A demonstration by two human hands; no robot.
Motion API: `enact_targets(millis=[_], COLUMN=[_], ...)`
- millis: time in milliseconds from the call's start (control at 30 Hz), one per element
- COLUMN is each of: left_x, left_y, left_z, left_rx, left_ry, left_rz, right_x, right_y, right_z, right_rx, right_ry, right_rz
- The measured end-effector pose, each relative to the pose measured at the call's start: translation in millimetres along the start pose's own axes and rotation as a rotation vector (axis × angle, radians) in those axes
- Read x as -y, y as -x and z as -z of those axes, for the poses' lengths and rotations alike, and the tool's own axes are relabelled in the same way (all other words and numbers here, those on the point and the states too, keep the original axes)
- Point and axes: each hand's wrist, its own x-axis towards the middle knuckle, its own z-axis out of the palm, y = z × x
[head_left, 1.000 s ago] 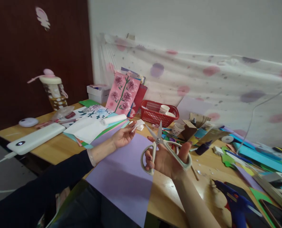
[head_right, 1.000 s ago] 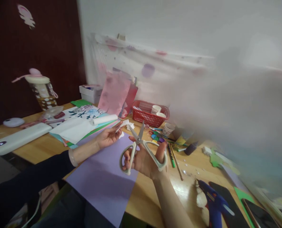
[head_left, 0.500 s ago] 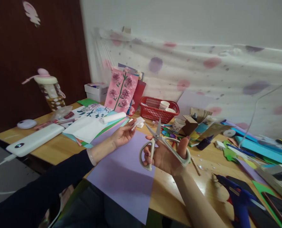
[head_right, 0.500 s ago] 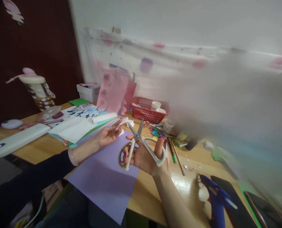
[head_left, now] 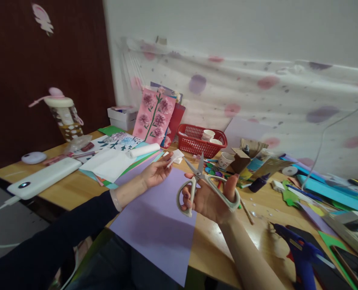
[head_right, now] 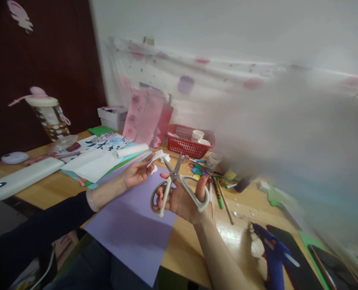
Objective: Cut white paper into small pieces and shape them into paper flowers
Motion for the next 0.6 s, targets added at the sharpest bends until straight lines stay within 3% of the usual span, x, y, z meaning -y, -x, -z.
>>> enact_targets(millis=[367,600], left_x=[0.9,0.5], left_y=[2.5,2.0], left_z=[-1.9,-2.9], left_rx=[0.000,-0.011], left_ry=[-0.016,-0.014], left_rz=[0.000,0.001], right_x=[0.5,0.4], right_y=[0.3,-0.9], right_z=[-0.2,-2.8], right_rx=[-0.087,-0.035], right_ry=[0.071,0.021], right_rz=[-0.003,-0.001])
